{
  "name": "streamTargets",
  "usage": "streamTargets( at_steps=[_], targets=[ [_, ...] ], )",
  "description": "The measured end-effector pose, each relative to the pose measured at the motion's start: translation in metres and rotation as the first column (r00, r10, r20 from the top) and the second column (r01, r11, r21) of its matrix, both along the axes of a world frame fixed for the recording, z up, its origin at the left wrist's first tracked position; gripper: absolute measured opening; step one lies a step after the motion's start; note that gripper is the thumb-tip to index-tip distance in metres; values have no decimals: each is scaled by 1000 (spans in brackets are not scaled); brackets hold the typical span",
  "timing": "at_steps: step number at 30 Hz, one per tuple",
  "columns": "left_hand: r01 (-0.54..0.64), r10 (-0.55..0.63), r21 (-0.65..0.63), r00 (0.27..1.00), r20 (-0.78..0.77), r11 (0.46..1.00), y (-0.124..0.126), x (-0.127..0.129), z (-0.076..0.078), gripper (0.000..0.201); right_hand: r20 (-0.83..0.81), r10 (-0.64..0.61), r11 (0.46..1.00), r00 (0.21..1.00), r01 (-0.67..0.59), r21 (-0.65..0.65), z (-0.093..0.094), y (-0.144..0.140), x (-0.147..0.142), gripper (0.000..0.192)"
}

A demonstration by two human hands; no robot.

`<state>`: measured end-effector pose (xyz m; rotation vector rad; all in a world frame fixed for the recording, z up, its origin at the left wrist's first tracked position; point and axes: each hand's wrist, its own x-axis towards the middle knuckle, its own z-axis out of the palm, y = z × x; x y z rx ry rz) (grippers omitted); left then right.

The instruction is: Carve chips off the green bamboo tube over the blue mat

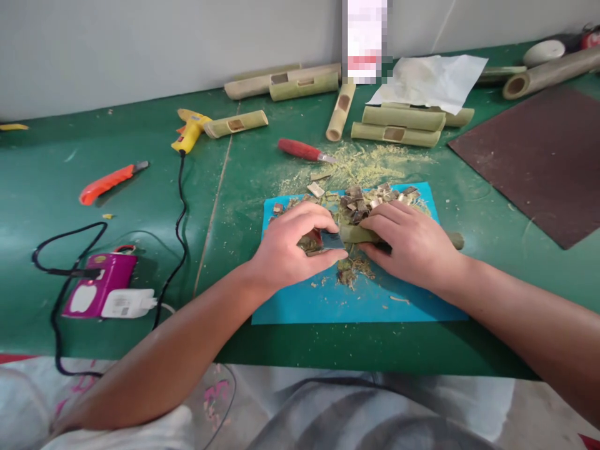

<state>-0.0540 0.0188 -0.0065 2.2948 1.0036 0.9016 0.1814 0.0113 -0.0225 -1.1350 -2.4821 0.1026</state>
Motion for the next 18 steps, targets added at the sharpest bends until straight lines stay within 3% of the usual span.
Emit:
streamTargets(
  at_steps=[4, 7, 12, 18],
  targets=[
    [3, 21, -163, 989, 144, 987, -3, 3, 0, 13, -12, -14, 999, 1000, 14, -30, -1, 0, -1, 17],
    [-78, 134, -264, 971, 198, 961, -3, 8, 0, 7, -21, -33, 999, 999, 32, -39, -2, 0, -1, 16],
    [-208, 337, -441, 911, 237, 873, -2, 17, 4, 43, -26, -42, 997, 999, 40, -60, -3, 0, -2, 14],
    [-248, 396, -542, 901, 175, 803, -1, 20, 0, 17, -56, -40, 997, 998, 36, -67, -3, 1, -1, 13]
  ],
)
